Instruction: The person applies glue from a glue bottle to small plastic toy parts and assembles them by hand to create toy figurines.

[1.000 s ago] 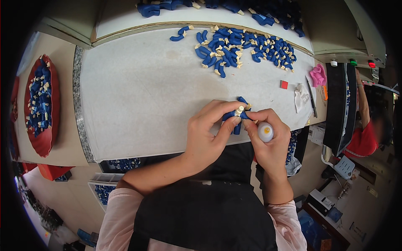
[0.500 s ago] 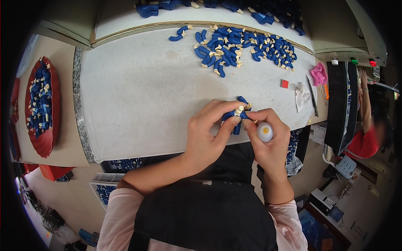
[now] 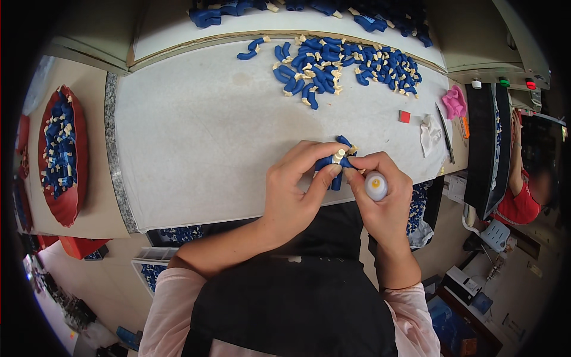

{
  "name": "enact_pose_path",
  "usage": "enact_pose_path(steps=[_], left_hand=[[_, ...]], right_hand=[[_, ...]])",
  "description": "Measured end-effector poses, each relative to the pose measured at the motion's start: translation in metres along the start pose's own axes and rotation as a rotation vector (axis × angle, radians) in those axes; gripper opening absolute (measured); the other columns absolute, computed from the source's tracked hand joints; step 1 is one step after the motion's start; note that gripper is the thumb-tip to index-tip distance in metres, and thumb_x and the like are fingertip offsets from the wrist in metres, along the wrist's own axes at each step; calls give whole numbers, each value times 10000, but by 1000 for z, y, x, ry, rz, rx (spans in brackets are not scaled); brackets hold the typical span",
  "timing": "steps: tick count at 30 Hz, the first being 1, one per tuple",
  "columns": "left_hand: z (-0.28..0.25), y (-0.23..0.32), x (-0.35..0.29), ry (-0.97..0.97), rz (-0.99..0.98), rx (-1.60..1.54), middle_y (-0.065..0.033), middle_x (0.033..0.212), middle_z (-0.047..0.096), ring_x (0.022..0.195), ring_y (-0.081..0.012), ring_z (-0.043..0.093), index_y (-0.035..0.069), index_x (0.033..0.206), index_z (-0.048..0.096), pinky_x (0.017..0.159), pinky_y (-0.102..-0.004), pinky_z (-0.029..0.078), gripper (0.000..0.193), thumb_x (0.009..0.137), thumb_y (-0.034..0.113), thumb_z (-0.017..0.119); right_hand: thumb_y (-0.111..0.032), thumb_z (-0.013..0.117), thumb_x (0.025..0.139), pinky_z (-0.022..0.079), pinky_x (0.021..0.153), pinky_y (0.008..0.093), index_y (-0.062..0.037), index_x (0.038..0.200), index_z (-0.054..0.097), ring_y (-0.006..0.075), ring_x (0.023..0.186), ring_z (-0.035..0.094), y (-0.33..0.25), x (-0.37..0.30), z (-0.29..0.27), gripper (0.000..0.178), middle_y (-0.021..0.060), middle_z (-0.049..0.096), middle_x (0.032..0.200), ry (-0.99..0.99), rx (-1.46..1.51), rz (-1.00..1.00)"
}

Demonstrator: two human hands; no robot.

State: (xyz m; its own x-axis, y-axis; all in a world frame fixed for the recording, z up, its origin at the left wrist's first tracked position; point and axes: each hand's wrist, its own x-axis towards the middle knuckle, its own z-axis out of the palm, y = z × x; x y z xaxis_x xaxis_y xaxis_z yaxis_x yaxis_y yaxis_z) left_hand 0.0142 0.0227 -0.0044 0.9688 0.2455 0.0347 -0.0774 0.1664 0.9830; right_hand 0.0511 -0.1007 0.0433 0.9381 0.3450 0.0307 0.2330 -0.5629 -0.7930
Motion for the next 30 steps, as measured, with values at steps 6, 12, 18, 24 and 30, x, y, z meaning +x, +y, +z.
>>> enact_pose_path(steps=[6, 12, 18, 24, 30], left_hand=[[-3, 2, 4, -67, 5, -103, -92, 953, 551, 824, -137, 550, 6, 994, 524, 704, -239, 443, 200, 795, -10, 522], [-5, 5, 8, -161, -270, -623, -113, 1065, 507, 930, -159, 526, 44, 1052, 445, 780, -277, 444, 213, 843, 59, 488], [-7, 11, 7, -201, -568, -977, -105, 1068, 522, 996, -148, 490, 63, 1055, 454, 831, -272, 402, 212, 866, 157, 472], [-6, 9, 8, -292, -639, -965, -175, 1107, 500, 944, -210, 543, 69, 1055, 453, 772, -309, 457, 251, 877, 245, 433], [-9, 7, 9, -324, -758, -1052, -187, 1087, 509, 922, -217, 563, 61, 1058, 458, 748, -314, 477, 252, 868, 227, 447]], right_hand=[[26, 656, 662, 352, 531, 164, 10, 844, 573, 45, 595, 448, -1, 2, 1, 201, 14, 524, 693, 68, 229, 69], [-14, 727, 602, 403, 535, 207, -25, 926, 585, 108, 651, 500, -5, -8, 1, 354, 66, 503, 835, 127, 208, -25], [1, 718, 606, 449, 552, 237, -19, 974, 584, 153, 647, 537, -7, -12, -2, 392, 93, 521, 885, 184, -22, -204], [3, 707, 600, 493, 607, 268, -4, 953, 580, 217, 731, 588, -6, -20, -4, 375, 122, 557, 901, 175, -128, -346], [-14, 718, 592, 511, 626, 272, -1, 918, 578, 238, 751, 601, -5, -21, 0, 355, 133, 563, 891, 208, -63, -345]])
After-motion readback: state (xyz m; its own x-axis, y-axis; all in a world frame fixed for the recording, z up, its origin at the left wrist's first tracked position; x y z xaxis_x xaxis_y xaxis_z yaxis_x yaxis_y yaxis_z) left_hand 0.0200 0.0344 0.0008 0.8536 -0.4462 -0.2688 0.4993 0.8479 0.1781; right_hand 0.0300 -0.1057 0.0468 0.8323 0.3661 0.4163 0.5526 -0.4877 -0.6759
